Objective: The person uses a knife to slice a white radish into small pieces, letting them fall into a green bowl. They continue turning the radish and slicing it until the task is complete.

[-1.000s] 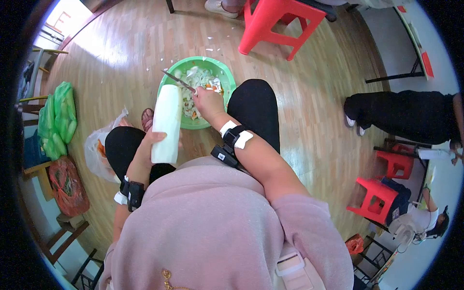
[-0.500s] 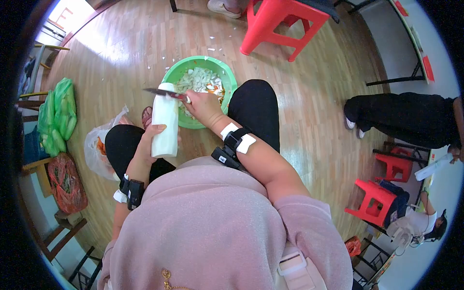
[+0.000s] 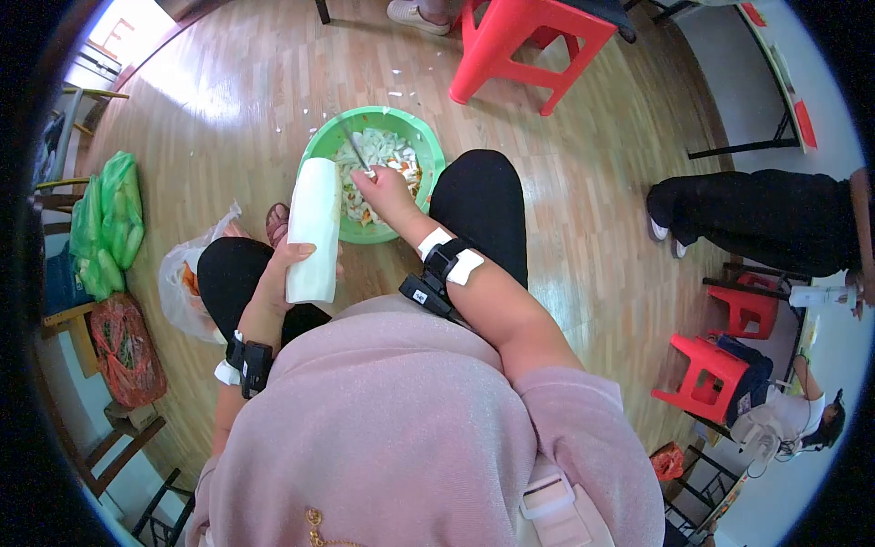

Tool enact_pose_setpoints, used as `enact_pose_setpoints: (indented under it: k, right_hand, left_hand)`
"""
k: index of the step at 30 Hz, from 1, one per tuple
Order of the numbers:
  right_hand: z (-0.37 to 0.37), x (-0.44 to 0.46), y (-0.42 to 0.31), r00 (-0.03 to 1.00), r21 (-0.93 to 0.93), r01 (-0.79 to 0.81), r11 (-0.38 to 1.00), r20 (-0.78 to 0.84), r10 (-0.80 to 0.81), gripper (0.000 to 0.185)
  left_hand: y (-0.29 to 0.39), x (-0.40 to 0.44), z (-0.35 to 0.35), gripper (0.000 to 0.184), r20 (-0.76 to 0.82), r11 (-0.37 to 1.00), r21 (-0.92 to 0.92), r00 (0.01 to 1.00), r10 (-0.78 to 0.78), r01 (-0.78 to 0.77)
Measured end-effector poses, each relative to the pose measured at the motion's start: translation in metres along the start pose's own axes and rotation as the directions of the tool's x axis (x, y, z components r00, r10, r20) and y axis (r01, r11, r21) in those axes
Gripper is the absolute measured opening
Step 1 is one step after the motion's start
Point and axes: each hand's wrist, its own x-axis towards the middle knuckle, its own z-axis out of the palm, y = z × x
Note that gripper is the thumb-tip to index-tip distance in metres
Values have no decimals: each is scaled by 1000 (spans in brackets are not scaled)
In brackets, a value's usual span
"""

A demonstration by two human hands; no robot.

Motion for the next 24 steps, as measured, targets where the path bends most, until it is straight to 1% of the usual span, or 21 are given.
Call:
enact_pose_setpoints:
  k: [1,2,3,4,5,7,11,13,14,15,16,17,18,19,20,22,23,24]
  right_hand:
    - [1,1,-2,952,327,-289,900,201,233,43]
    - [0,-1,-3,951,326,-291,899,203,234,43]
    - [-4,-8,-22,911,481,-388,786,333,245,48]
    - [-6,-13,-32,861,600,-485,636,456,225,52]
    - [-4,-14,-32,863,603,-483,635,453,226,52]
    - [2,-16,-35,825,676,-489,551,564,40,56]
    - [7,-17,-40,854,711,-483,511,512,93,55]
    - [7,-12,-32,836,673,-481,562,546,61,53]
    - [7,-11,-27,835,673,-482,561,546,62,53]
    - [6,-12,-31,837,620,-490,612,532,132,54]
    - [6,-13,-34,836,563,-501,657,511,199,55]
    - [7,-12,-33,834,562,-504,656,515,199,55]
    - [9,-12,-33,832,505,-514,694,492,257,56]
    - [11,-12,-32,828,444,-524,727,465,313,57]
    - [13,-13,-31,826,443,-526,726,468,313,57]
    - [15,-15,-35,869,451,-459,765,406,282,58]
    - [14,-15,-37,869,451,-458,766,408,280,58]
    - [13,-15,-39,882,419,-442,793,362,301,53]
  left_hand:
    - [0,0,-1,61,-2,1000,-2,1000,-1,1]
    - [0,0,-2,62,9,1000,-18,1000,-20,20]
    - [0,0,-2,62,22,999,-32,999,-38,39]
    - [-1,0,-3,62,23,999,-31,999,-40,41]
    - [-2,0,-3,61,42,999,-14,998,-37,38]
    - [-2,0,-2,60,63,999,4,997,-36,36]
    - [2,-1,11,58,68,999,-18,997,-41,42]
    - [1,1,13,57,67,999,-21,997,-41,42]
    - [-2,4,11,57,-12,999,48,1000,-1,2]
    - [-3,5,10,57,-90,992,120,995,44,-33]
    - [-2,5,11,57,-94,992,119,995,43,-31]
    - [0,5,14,56,-121,976,220,992,21,6]
    - [1,5,16,55,-149,948,316,989,2,46]
    - [2,5,16,55,-152,948,315,988,2,47]
    - [2,6,14,55,-146,941,335,989,10,40]
    - [-1,7,9,55,-142,934,356,990,18,34]
    - [-7,9,3,55,-134,946,324,990,35,10]
    - [-9,11,0,56,-126,956,292,991,53,-14]
